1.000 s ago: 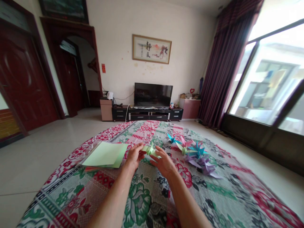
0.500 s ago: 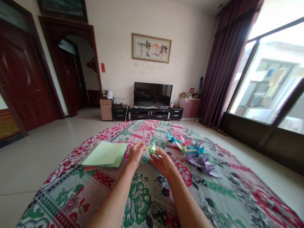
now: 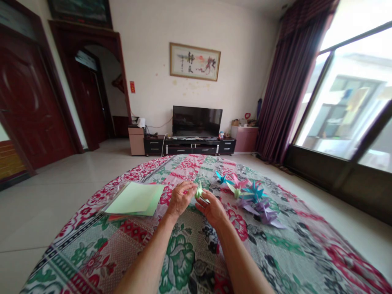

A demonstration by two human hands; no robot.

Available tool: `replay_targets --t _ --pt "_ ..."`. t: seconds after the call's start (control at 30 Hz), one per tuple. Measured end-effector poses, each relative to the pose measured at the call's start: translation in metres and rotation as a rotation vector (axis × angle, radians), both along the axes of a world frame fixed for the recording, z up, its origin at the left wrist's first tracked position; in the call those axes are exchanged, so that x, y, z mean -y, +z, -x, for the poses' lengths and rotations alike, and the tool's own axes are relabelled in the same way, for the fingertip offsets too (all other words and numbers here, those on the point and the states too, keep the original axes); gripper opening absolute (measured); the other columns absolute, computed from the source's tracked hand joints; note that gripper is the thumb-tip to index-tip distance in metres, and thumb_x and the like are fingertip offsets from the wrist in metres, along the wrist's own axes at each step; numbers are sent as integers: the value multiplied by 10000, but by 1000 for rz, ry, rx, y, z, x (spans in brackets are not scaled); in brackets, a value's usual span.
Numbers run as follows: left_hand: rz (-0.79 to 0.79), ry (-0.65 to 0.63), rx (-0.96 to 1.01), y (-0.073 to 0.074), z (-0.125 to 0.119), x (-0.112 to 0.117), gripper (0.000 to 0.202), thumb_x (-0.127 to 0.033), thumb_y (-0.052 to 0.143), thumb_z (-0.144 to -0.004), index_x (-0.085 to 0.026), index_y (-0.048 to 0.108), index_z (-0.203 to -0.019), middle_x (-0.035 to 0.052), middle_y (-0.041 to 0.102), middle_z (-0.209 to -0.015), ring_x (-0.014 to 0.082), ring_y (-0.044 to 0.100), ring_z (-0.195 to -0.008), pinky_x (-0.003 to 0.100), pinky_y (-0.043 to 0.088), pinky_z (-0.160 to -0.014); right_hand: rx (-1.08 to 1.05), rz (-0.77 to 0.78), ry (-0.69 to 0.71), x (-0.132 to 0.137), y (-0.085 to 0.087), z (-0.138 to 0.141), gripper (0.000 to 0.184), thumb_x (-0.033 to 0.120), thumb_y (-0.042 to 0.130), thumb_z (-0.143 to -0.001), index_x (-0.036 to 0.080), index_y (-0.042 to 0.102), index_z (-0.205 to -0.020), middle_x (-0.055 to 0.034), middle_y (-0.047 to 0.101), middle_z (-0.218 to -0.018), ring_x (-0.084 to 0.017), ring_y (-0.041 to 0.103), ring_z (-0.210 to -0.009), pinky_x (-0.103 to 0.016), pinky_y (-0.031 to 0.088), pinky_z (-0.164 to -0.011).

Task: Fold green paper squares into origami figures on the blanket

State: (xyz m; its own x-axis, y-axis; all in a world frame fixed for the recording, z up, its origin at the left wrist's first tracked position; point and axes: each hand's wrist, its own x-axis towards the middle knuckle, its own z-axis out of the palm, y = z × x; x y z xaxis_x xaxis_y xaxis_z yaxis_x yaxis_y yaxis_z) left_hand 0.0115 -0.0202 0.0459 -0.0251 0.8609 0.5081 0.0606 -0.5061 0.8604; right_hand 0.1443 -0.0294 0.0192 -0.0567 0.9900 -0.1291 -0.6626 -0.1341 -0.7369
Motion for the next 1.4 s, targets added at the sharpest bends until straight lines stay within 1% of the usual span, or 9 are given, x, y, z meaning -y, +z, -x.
replay_targets --t 0.2,0.4,0.53,0.67,0.73,0.9,1.0,1.13,1.4 --pt "148 -55 123 0 1 1 183 -28 677 -601 -209 699 -622 31 694 -871 201 594 -974 279 415 -946 18 -1 25 1 0 0 266 174 713 -600 191 617 -847 18 666 -737 -122 629 -628 -243 511 -587" --pt "114 -73 81 -1 1 1 171 -60 663 -633 -224 710 -646 26 702 -879 204 603 -953 291 425 -935 19 9 33 -1 -3 1 267 176 718 -599 199 613 -843 33 657 -713 -120 628 -615 -250 518 -586" --pt "107 -66 55 -2 1 -1 152 -88 651 -646 -221 716 -677 22 710 -839 198 621 -876 279 459 -864 19 11 36 -2 -5 1 270 171 720 -591 193 614 -838 32 653 -706 -118 625 -603 -246 518 -583" --pt "143 -21 8 -5 1 -3 130 -126 630 -669 -208 722 -712 15 706 -737 179 616 -728 252 472 -744 13 8 39 -2 -6 1 272 166 720 -583 190 611 -832 35 647 -694 -113 618 -591 -242 521 -577" --pt "153 2 -10 -4 1 -3 129 -131 624 -670 -206 721 -709 11 700 -706 174 603 -688 245 468 -713 19 12 37 -2 -6 1 275 165 721 -582 191 607 -831 36 643 -688 -112 614 -587 -241 522 -571" --pt "155 36 56 1 -1 0 223 -54 626 -624 -216 722 -744 7 704 -760 176 614 -765 227 464 -764 54 30 31 -2 -7 2 280 171 720 -588 189 597 -839 22 647 -691 -119 615 -591 -242 519 -561" --pt "105 39 19 3 -2 2 282 -29 616 -617 -224 726 -787 5 706 -801 166 619 -781 226 465 -795 64 27 33 -3 -7 2 284 173 722 -588 185 597 -842 15 651 -706 -118 613 -590 -239 517 -555" --pt "38 58 -97 2 -2 1 238 -64 592 -662 -230 724 -769 12 716 -828 170 629 -789 254 475 -816 70 22 36 -3 -8 2 271 178 724 -592 183 602 -834 21 643 -693 -113 607 -584 -235 517 -551" --pt "-5 93 -172 0 -1 -1 195 -113 589 -693 -241 724 -752 12 721 -806 186 631 -790 287 477 -807 70 30 38 -3 -7 2 294 187 728 -592 178 601 -857 20 646 -695 -106 602 -580 -234 522 -555"
